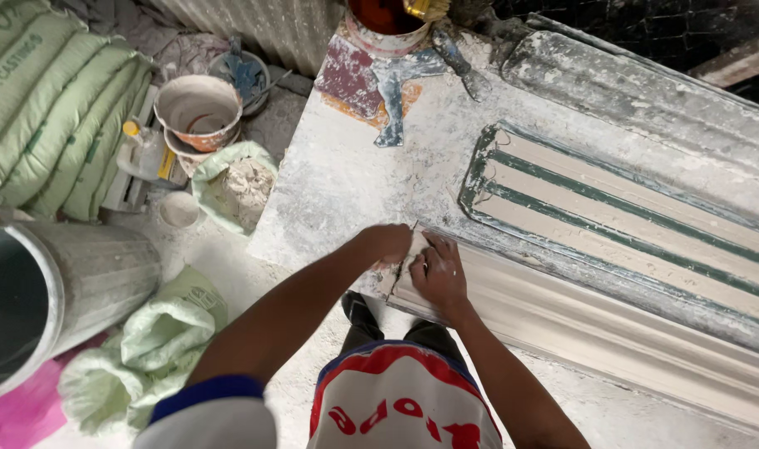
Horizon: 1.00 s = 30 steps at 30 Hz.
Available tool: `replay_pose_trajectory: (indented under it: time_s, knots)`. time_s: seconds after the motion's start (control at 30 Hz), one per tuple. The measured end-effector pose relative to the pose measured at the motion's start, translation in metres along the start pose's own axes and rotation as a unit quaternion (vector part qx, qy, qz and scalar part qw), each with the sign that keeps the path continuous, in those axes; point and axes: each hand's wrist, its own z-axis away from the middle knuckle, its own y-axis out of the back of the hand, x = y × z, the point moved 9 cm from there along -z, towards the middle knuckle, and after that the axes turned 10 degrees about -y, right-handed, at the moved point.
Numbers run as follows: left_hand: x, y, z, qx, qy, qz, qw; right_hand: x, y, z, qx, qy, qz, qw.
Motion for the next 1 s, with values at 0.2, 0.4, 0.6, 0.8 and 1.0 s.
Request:
replay_pose_trajectory:
  time_s: [0.2,0.4,0.6,0.8,1.0]
  knots:
    - [0.001,-0.033,0.044,0.128,-0.054,-0.146,0.979,-0.001,0.003,0.004,0.008,-0.002,-0.002,1.0]
    - [0.026,-0.037,0.046,0.105,-0.042,-0.127,0.985,0.005,-0.002,0.006,0.006,-0.004,0.012,1.0]
    - [0.022,-0.033,0.038,0.083,-0.011,-0.044,0.995,0.011,-0.007,0.003,-0.023,-0.017,0.002,1.0]
    - [0.041,-0.02,0.008,0.109,0.025,0.004,0.994,0.008,-0.002,-0.005,-0.033,-0.017,-0.045,0.998]
    - [0.025,0.003,-0.022,0.052,0.015,0.06,0.997,0.005,-0.002,0.001,-0.022,-0.023,-0.001,0.999]
